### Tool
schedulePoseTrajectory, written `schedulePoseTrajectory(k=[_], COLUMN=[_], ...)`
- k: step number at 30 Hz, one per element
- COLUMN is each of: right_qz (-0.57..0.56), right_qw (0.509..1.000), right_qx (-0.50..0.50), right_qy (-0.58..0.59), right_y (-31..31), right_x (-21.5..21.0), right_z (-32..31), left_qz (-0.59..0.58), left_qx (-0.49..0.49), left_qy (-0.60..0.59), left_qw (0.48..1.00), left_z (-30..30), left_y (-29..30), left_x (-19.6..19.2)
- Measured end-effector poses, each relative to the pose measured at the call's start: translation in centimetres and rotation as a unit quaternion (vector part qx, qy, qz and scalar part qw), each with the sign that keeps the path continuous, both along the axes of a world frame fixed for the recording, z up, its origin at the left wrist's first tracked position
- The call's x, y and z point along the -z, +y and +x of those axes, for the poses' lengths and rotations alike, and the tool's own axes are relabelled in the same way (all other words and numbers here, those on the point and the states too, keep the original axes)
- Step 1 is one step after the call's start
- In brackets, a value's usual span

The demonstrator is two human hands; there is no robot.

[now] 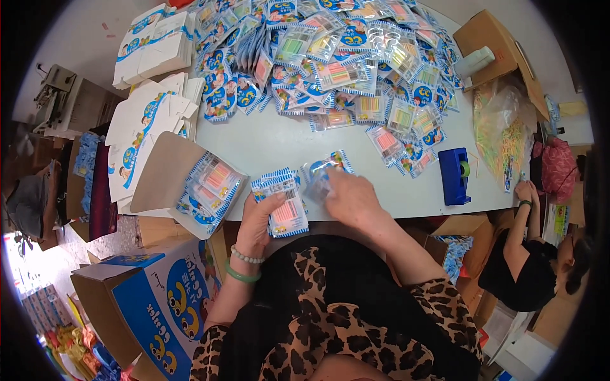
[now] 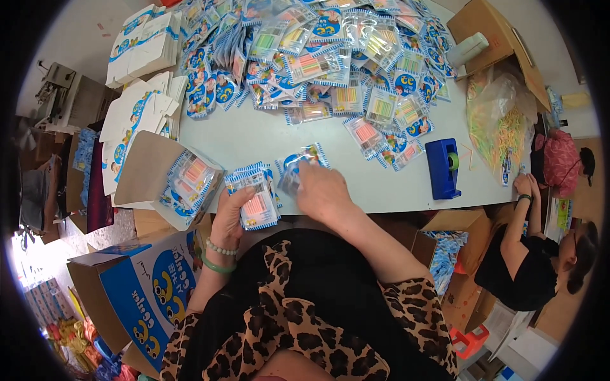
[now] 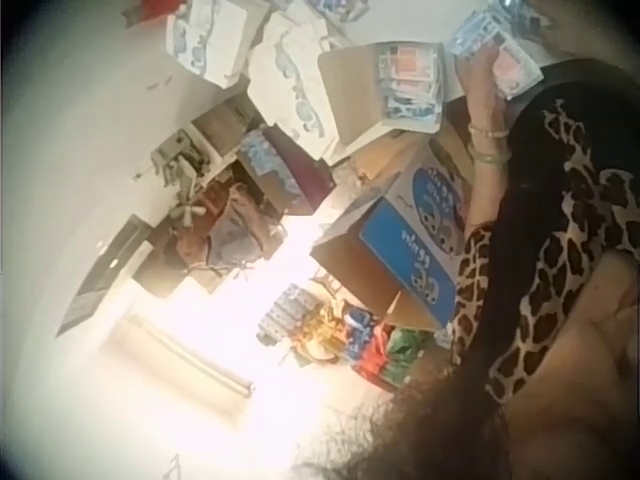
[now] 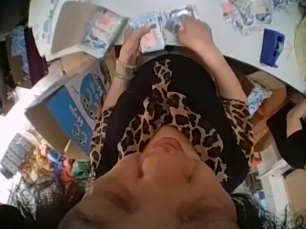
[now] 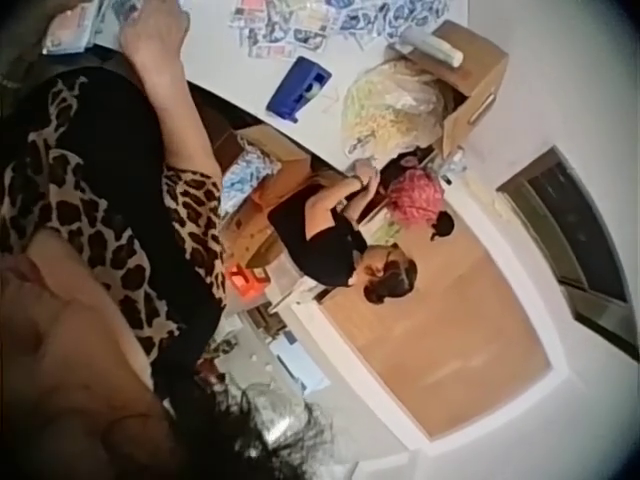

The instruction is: Packing individual product packets into smaller display boxes and then placing those boxes into a larger cardboard carton.

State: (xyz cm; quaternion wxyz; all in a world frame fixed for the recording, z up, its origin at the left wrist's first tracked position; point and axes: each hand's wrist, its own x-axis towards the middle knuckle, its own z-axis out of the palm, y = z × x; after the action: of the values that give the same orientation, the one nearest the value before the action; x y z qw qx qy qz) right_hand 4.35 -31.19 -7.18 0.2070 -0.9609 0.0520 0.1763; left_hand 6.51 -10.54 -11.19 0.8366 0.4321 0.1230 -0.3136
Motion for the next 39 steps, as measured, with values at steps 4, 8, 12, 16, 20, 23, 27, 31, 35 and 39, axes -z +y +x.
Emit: schedulePoseTrajectory(k=[4,8,12,16,20,23,27,31,35,39], right_qz=[-0.033,-0.007,-0.021,0.020,0.053,0.029,0.012,0.128,0.103,-0.046], right_qw=[0.999,0.964,0.976,0.996,0.997,0.997,0.993,0.990,0.995,0.950], right_qx=[-0.010,-0.191,-0.194,-0.082,-0.015,0.037,0.072,0.061,0.003,-0.163], right_qy=[-0.002,-0.185,-0.101,0.009,-0.050,0.063,0.092,0.018,-0.017,-0.260], right_y=[-2.5,-2.3,-1.6,-2.4,-4.0,-3.4,-0.7,-0.8,-1.5,-1.4], right_x=[-1.5,1.0,0.4,-0.7,-0.4,-0.9,0.9,-1.2,-1.6,1.8], right_z=[2.6,2.9,2.3,4.3,7.7,8.3,2.4,-0.3,1.8,3.3], left_qz=[-0.011,-0.007,-0.008,-0.010,-0.015,-0.018,-0.018,-0.005,-0.001,-0.012], left_qx=[0.012,-0.007,-0.007,-0.005,0.020,0.012,0.005,-0.002,0.008,-0.014], left_qy=[0.008,0.003,0.006,0.008,0.003,0.003,0.012,0.013,0.014,0.015], left_qw=[1.000,1.000,1.000,1.000,1.000,1.000,1.000,1.000,1.000,1.000], left_z=[0.2,0.2,0.0,0.2,0.2,0.2,0.2,0.2,0.4,0.1], left_y=[0.4,0.1,0.0,0.1,0.2,0.0,0.0,0.1,0.6,0.1], left_x=[0.5,0.5,-0.2,-0.1,-0.3,-0.1,-0.1,-0.1,0.1,0.2])
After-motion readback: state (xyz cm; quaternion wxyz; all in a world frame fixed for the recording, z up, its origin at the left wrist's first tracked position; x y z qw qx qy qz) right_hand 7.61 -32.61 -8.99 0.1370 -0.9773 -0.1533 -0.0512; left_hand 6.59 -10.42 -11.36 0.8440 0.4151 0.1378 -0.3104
